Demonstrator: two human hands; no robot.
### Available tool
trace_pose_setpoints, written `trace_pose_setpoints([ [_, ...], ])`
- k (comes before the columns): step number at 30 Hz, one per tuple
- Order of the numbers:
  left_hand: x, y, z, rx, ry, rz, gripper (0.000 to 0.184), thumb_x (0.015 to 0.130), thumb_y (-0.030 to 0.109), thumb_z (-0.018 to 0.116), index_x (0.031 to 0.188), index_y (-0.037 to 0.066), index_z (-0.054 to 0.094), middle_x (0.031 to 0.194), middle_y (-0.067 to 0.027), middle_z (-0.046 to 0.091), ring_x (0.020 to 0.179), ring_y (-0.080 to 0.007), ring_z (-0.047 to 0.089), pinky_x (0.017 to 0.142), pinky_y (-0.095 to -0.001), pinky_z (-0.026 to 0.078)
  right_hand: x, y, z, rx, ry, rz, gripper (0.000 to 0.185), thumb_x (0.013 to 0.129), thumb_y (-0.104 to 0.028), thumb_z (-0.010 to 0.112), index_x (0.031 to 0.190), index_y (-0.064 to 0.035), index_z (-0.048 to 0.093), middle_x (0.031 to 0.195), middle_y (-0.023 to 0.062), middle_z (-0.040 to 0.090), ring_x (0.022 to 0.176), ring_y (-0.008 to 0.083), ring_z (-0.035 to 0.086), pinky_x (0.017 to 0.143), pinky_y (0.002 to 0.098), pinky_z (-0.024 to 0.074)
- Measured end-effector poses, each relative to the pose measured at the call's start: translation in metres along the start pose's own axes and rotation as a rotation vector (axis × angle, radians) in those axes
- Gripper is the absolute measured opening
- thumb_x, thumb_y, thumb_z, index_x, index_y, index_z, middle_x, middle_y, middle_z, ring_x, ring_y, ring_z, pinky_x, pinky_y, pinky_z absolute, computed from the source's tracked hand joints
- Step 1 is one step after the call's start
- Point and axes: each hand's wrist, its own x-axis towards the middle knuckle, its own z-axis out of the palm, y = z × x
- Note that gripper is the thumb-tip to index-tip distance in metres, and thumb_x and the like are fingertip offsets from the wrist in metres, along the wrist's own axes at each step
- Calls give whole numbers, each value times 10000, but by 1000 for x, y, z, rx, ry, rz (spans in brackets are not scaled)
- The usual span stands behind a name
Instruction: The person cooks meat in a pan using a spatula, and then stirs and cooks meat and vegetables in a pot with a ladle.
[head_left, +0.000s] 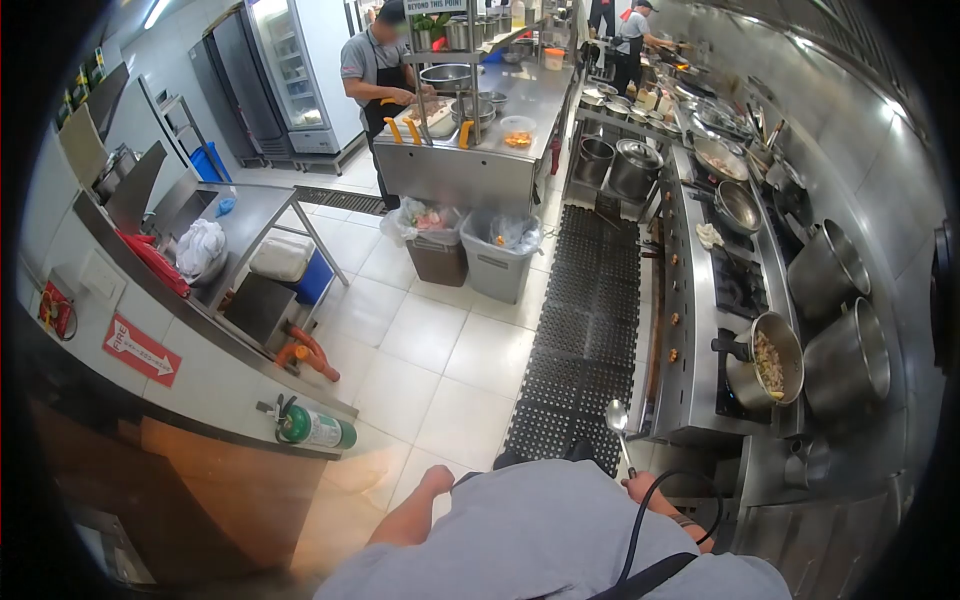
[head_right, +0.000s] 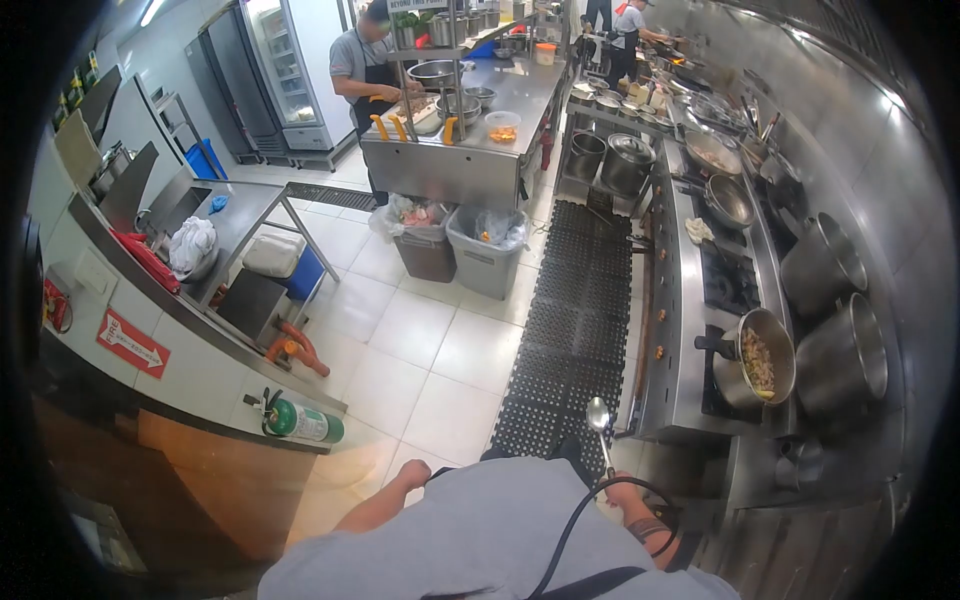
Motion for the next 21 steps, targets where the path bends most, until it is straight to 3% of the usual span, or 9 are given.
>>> trace_pose_setpoints([
  [21, -2, -2, 11, 120, 10, 162, 303, 768, 289, 624, 861, 30, 751, 1030, -222, 706, 984, -382, 672, 858, -441, 549, -2, 14, 0, 11, -13, 44, 471, 804, -416, 727, 958, 29, 727, 946, 306, 681, 978, 457, 650, 868, 491, 517],
])
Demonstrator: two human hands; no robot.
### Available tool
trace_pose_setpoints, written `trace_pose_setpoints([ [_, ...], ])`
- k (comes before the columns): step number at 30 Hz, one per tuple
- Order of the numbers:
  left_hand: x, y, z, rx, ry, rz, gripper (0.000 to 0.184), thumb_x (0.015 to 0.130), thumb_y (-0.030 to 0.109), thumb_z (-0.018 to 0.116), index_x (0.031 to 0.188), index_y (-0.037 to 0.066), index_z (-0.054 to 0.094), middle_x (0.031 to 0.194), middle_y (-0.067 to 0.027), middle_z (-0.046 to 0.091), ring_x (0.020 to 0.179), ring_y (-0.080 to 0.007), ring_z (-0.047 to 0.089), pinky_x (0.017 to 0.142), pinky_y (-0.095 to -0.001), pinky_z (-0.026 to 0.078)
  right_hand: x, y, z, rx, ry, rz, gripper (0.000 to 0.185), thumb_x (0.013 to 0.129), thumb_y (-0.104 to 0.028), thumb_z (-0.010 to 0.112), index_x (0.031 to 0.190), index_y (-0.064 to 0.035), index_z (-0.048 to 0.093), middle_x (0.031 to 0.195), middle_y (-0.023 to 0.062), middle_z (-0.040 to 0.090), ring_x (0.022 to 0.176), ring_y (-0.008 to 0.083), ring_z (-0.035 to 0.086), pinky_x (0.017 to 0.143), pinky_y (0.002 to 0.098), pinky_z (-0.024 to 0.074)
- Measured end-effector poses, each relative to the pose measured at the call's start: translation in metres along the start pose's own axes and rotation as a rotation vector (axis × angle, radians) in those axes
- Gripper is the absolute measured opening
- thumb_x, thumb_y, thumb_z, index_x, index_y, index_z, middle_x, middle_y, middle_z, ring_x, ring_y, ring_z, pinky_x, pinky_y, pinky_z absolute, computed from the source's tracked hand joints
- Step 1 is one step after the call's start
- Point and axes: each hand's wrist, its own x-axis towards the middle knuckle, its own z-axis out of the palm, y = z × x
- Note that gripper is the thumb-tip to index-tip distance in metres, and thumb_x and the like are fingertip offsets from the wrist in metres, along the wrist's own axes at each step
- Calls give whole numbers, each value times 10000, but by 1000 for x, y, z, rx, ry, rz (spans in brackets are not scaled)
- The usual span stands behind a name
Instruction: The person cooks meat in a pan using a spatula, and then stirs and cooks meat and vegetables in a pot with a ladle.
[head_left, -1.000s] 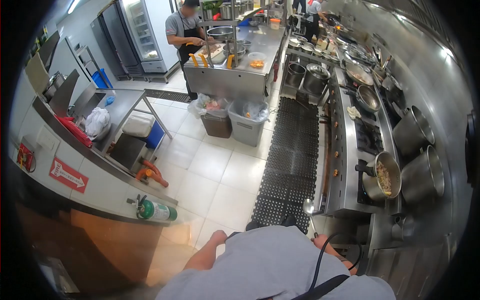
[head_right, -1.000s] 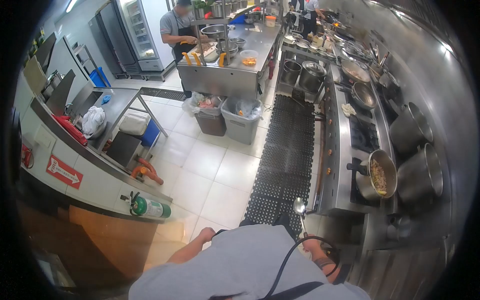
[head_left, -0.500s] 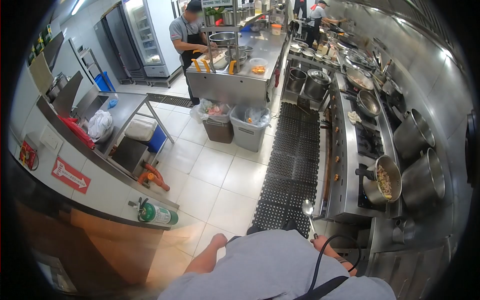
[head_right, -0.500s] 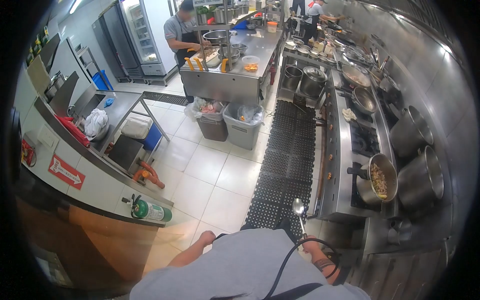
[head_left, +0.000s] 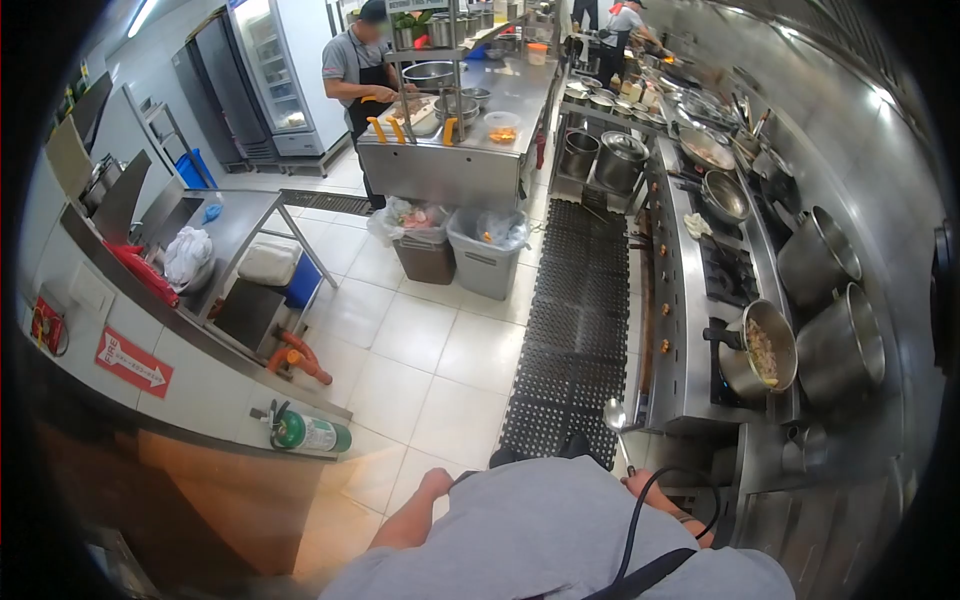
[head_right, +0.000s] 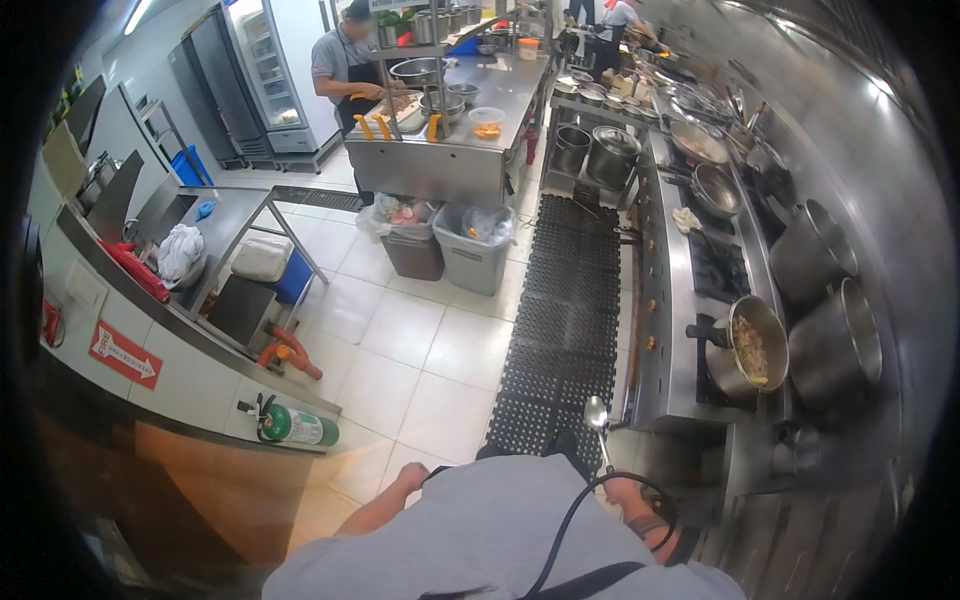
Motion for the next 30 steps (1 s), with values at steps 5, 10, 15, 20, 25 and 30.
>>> trace_pose_setpoints([
  [5, 8, -6, 4, -113, -26, -76, 277, 765, 290, 622, 834, 56, 752, 1025, -209, 705, 952, -386, 668, 826, -446, 550, 24, 17, 10, -259, -165, -63, 378, 959, -373, 551, 904, -35, 711, 891, 180, 721, 799, 344, 705, 713, 449, 565],
  [10, -7, 12, -16, -210, -2, -47, 213, 783, 195, 600, 862, 57, 741, 942, -207, 691, 919, -398, 655, 773, -482, 529, 20, 17, -3, -57, -83, -155, 309, 877, -241, 604, 786, 53, 630, 669, 179, 667, 545, 276, 673, 487, 402, 546],
  [15, -7, -12, -1, -32, 89, 208, 194, 809, 138, 577, 874, 36, 730, 926, -218, 688, 898, -406, 653, 786, -484, 521, 6, -5, -2, -58, 134, -120, 295, 791, -293, 619, 822, -21, 731, 835, 238, 698, 807, 389, 690, 779, 456, 546],
  [20, -8, -10, -5, -52, 62, 151, 199, 821, 129, 568, 878, 29, 730, 950, -227, 686, 918, -407, 650, 798, -488, 515, 3, -2, -2, -99, 73, -225, 369, 793, -342, 621, 908, -14, 742, 926, 256, 696, 883, 415, 677, 818, 485, 534],
  [25, -4, 0, -14, -134, 22, 70, 248, 807, 249, 607, 876, 52, 739, 986, -203, 696, 950, -383, 657, 813, -452, 527, 5, 4, 6, -53, 2, -29, 365, 799, -351, 622, 904, -24, 746, 939, 242, 702, 901, 409, 677, 830, 480, 533],
  [30, 6, 8, -24, -48, 17, 121, 266, 779, 287, 624, 852, 61, 743, 978, -191, 702, 930, -373, 665, 810, -422, 536, -4, 16, 7, -20, -23, -80, 398, 804, -366, 615, 877, 7, 733, 930, 250, 700, 891, 407, 680, 822, 482, 533],
])
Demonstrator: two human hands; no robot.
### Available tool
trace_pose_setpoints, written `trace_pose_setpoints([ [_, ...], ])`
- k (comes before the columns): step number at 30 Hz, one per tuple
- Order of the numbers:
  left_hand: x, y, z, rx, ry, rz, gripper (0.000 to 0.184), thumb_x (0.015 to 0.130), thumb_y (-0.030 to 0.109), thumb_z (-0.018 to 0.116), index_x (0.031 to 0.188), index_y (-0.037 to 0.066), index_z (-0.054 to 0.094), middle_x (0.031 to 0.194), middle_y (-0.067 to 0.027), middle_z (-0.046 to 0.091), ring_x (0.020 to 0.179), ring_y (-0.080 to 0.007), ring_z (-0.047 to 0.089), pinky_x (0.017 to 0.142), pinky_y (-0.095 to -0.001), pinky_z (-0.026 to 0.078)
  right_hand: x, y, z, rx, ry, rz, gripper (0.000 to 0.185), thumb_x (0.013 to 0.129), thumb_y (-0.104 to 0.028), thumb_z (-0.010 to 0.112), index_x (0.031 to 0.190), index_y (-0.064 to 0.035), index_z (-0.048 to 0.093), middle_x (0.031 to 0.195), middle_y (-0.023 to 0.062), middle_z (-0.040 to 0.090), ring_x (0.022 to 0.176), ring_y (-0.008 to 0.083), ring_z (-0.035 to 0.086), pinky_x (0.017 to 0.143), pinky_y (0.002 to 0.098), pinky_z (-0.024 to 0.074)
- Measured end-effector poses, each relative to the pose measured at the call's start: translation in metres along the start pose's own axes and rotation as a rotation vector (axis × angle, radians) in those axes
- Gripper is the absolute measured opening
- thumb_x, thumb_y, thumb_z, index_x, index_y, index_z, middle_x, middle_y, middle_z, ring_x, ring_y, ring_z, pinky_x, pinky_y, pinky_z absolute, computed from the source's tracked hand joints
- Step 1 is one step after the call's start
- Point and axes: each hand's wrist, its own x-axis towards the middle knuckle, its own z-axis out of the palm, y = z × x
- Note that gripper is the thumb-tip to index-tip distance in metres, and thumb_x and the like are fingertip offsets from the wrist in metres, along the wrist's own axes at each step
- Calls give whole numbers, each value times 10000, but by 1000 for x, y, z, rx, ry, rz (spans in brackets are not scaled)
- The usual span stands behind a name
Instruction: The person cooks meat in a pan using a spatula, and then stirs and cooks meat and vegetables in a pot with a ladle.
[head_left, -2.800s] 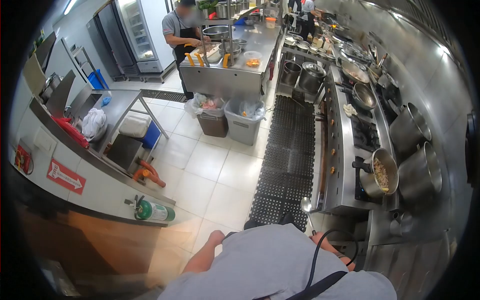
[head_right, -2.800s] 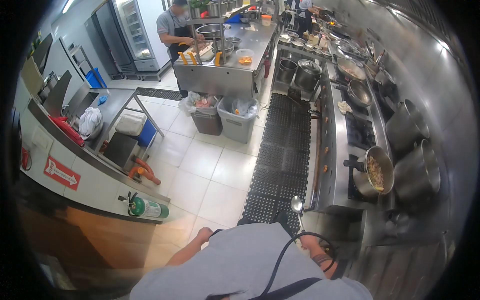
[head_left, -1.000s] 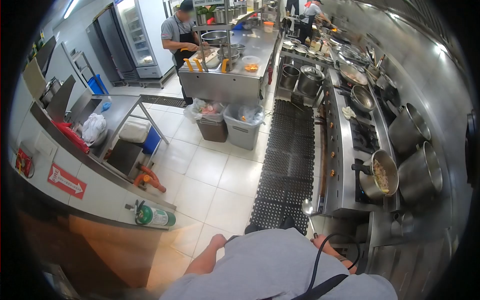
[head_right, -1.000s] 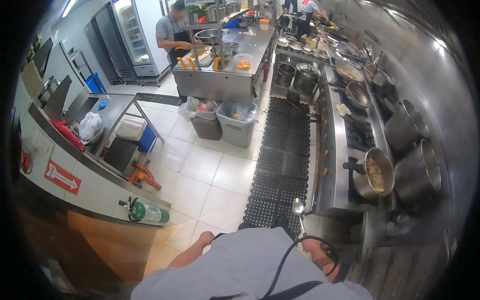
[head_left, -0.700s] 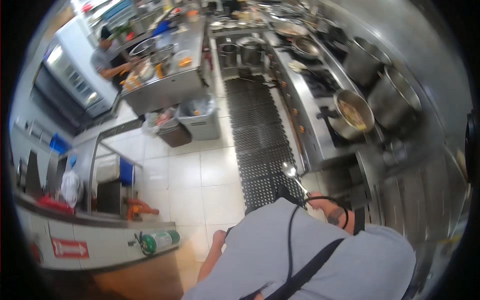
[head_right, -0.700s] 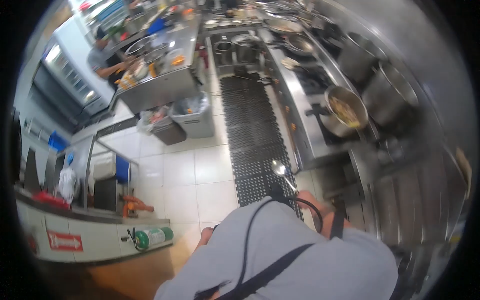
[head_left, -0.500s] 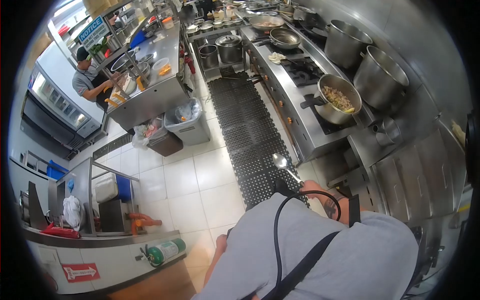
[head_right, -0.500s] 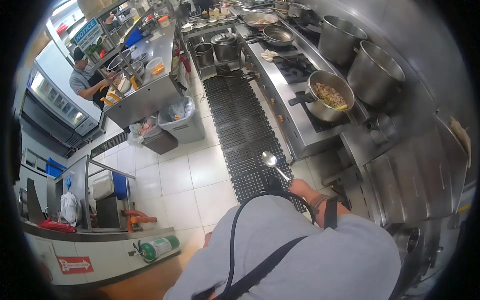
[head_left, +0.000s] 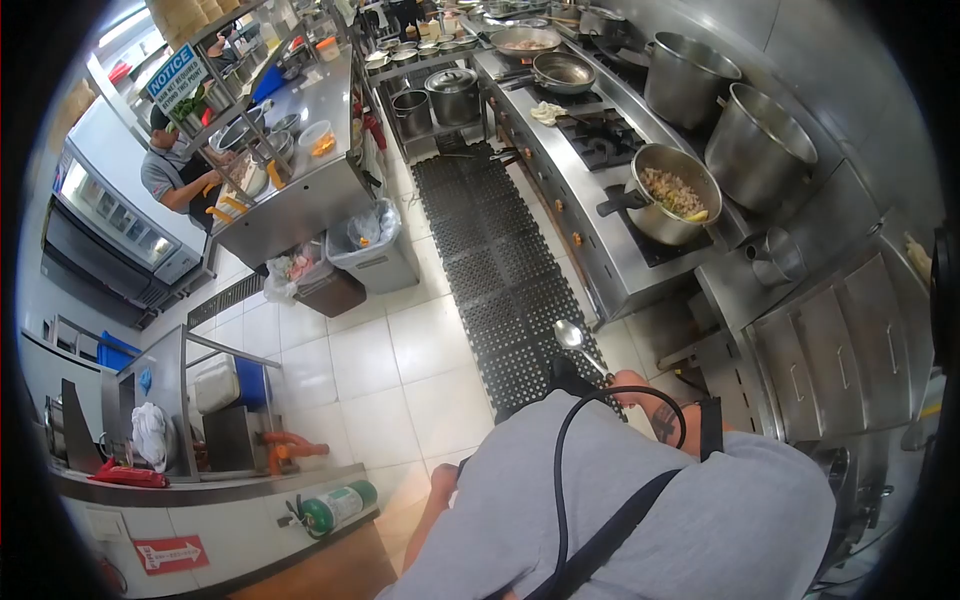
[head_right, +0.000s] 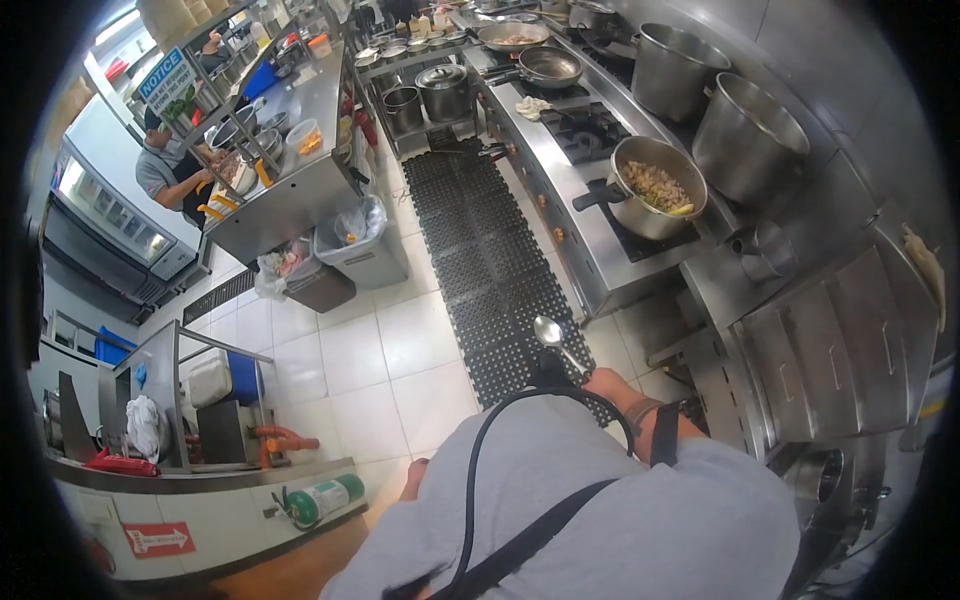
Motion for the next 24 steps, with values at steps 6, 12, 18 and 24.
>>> trace_pose_setpoints([
  [6, 13, 15, -5, -61, 34, -95, 258, 780, 256, 605, 794, 31, 730, 876, -215, 707, 861, -393, 679, 763, -428, 544, 9, 18, 11, 109, 89, 80, 391, 814, -357, 616, 867, 14, 726, 888, 244, 701, 866, 401, 683, 803, 463, 542],
  [12, 3, 31, -17, -125, 49, -124, 276, 797, 263, 614, 791, 12, 728, 881, -243, 702, 858, -395, 684, 747, -440, 532, 11, 5, 5, 178, 178, -23, 327, 829, -248, 646, 833, 75, 701, 730, 237, 680, 640, 337, 693, 632, 439, 556],
  [18, -7, 16, -18, -55, 11, -5, 289, 822, 253, 597, 807, -8, 722, 902, -255, 697, 865, -407, 676, 756, -456, 535, 29, -55, -20, 614, 190, 23, 282, 862, -230, 676, 747, 20, 615, 662, 153, 635, 534, 212, 647, 444, 374, 499],
  [24, 5, 0, -24, 188, -48, 65, 257, 811, 231, 569, 788, 29, 726, 893, -222, 698, 870, -402, 672, 755, -494, 537, 96, -127, -56, 1232, 227, 0, 221, 922, -206, 649, 885, -25, 527, 651, 57, 537, 490, 172, 569, 402, 330, 469],
])
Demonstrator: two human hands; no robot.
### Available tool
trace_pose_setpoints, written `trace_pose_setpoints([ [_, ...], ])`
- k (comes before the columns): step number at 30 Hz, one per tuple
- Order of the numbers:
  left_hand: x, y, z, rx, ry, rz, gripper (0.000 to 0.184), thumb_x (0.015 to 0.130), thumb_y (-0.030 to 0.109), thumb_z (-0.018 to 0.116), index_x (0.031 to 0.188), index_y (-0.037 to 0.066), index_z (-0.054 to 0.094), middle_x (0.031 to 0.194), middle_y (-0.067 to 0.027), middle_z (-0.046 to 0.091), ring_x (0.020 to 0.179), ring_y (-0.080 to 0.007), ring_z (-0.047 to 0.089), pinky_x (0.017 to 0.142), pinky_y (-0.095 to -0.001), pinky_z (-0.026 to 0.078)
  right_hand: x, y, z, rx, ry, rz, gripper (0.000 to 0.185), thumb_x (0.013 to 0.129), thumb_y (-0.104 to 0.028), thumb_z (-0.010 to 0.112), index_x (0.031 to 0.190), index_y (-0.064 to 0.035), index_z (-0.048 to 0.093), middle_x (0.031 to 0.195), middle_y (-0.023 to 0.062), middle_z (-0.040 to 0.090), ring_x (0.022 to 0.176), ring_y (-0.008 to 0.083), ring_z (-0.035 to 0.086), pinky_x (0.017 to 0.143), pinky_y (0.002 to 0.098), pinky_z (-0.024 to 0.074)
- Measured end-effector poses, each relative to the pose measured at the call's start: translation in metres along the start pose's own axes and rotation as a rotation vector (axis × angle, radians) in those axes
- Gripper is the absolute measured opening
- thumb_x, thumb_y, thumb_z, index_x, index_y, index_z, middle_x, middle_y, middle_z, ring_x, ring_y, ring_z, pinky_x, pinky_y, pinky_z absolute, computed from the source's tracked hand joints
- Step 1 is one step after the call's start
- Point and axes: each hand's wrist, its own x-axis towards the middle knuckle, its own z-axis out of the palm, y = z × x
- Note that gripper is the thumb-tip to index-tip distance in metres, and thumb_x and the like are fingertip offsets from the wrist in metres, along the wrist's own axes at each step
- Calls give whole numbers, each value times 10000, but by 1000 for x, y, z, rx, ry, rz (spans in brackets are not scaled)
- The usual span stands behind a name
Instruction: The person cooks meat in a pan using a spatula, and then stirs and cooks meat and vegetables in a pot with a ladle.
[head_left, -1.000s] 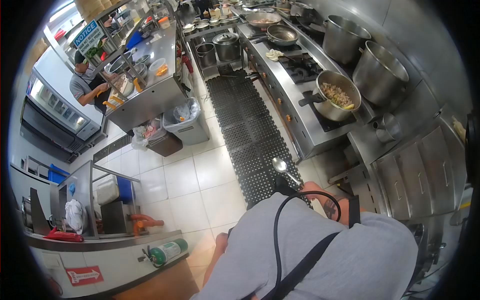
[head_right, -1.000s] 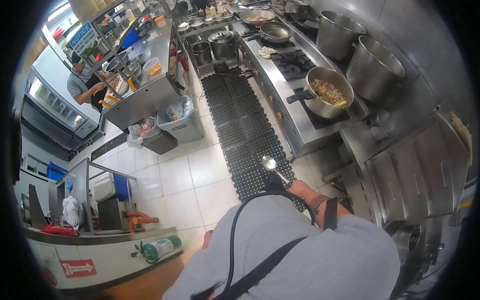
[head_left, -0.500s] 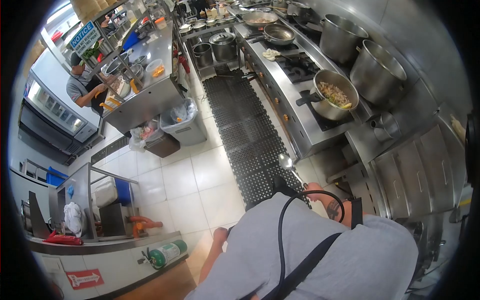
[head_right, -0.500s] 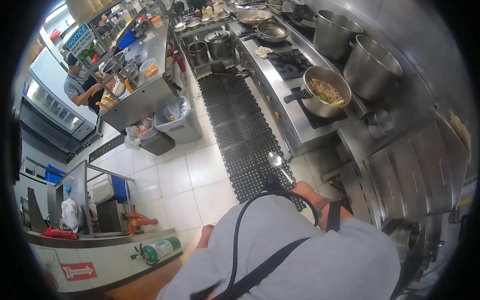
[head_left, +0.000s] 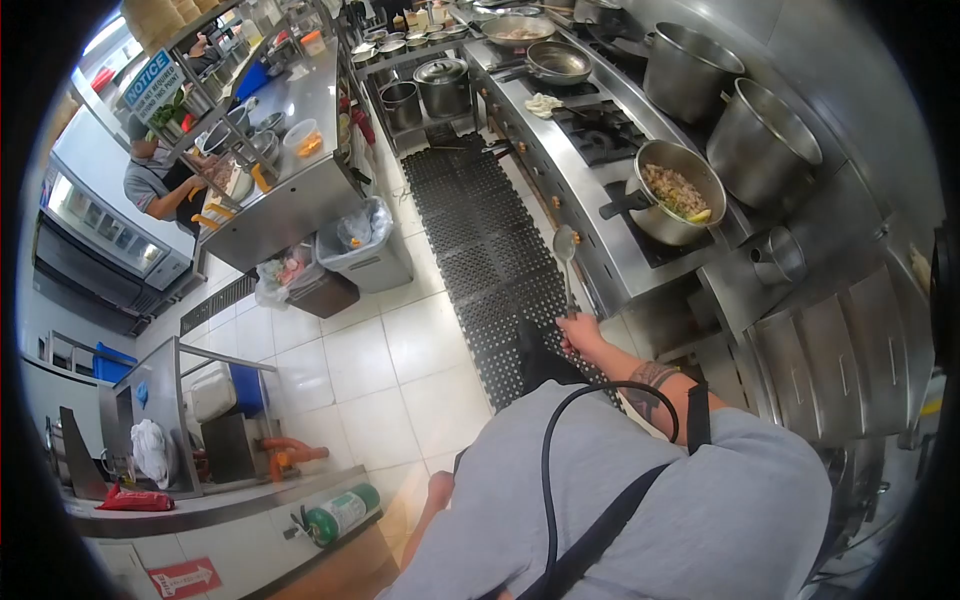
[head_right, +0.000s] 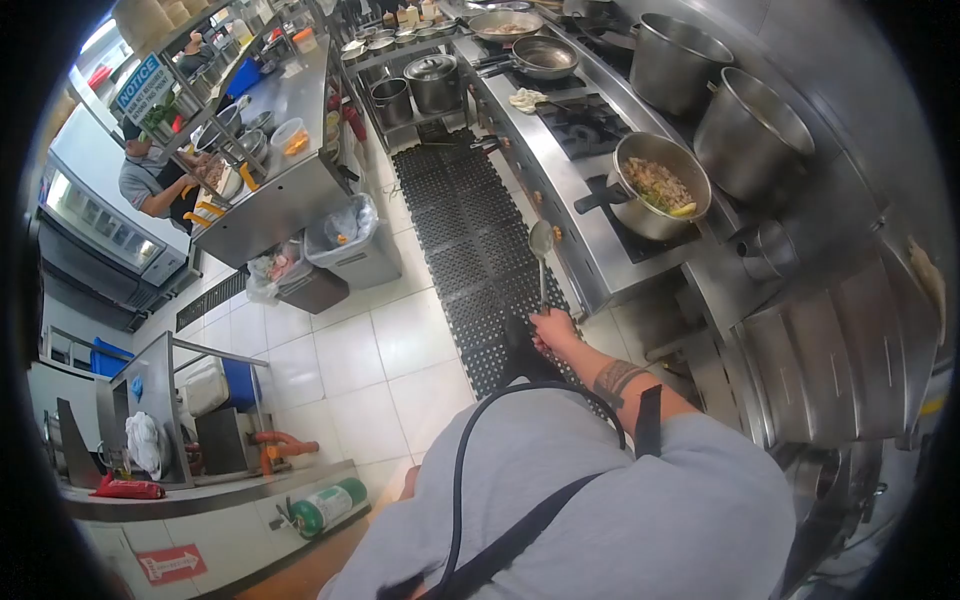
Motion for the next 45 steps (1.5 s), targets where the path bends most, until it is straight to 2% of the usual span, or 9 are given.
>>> trace_pose_setpoints([
  [16, 168, 64, -125, -143, 65, -94, 221, 811, 200, 595, 861, 35, 734, 941, -199, 713, 861, -364, 681, 745, -451, 548, 347, -256, 17, 347, 638, -71, 279, 921, -220, 565, 868, 53, 588, 632, 150, 613, 436, 237, 581, 388, 367, 445],
  [20, 230, 110, -205, -62, 88, 60, 202, 806, 174, 606, 869, 33, 735, 951, -202, 714, 857, -353, 684, 747, -441, 550, 448, -278, -53, 247, 850, -5, 361, 881, -251, 572, 874, 102, 645, 800, 240, 695, 668, 333, 691, 599, 437, 542],
  [23, 280, 148, -251, -688, 76, -394, 215, 870, 112, 606, 1023, -14, 689, 872, -131, 701, 757, -217, 677, 655, -339, 553, 483, -292, -104, 158, 979, 34, 403, 859, -256, 590, 927, 132, 671, 969, 280, 713, 908, 367, 712, 797, 434, 551],
  [25, 310, 191, -302, -686, 95, -411, 224, 871, 93, 605, 1052, -21, 675, 899, -137, 696, 755, -202, 675, 653, -332, 554, 516, -288, -137, 132, 1071, 46, 280, 859, -228, 605, 763, 34, 624, 607, 147, 610, 473, 254, 599, 447, 382, 486],
  [31, 354, 218, -347, -471, 73, -191, 275, 873, 136, 586, 1097, 2, 672, 1066, -182, 710, 952, -299, 694, 858, -394, 552, 486, -320, -149, 506, 776, 106, 136, 843, -114, 559, 738, -27, 563, 672, 143, 547, 495, 293, 535, 443, 409, 476],
  [39, 328, 127, -335, -493, 166, -262, 281, 872, 155, 584, 1090, 3, 675, 960, -158, 719, 787, -238, 716, 763, -370, 567, 445, -359, -68, -423, 891, 216, 317, 908, -217, 515, 882, 95, 568, 795, 217, 678, 541, 318, 659, 440, 431, 536],
  [41, 313, 88, -325, -502, 128, -433, 267, 853, 156, 535, 1004, 21, 709, 1100, -221, 683, 1059, -373, 643, 924, -434, 515, 445, -349, -42, -528, 974, 222, 320, 910, -221, 525, 880, 95, 564, 795, 228, 679, 546, 324, 667, 444, 437, 543],
  [43, 300, 31, -294, -424, 92, -384, 233, 840, 155, 533, 884, 26, 722, 1031, -227, 688, 1006, -381, 652, 892, -449, 523, 466, -308, -25, -510, 1030, -356, 262, 896, -178, 518, 862, 77, 569, 717, 242, 651, 492, 335, 643, 427, 447, 547],
  [45, 295, -30, -265, -18, -9, -215, 220, 825, 160, 544, 830, 37, 727, 964, -212, 697, 953, -382, 665, 858, -464, 533, 438, -308, 37, -311, 617, -84, 311, 923, -219, 531, 928, 92, 547, 718, 215, 655, 517, 326, 660, 427, 434, 533],
])
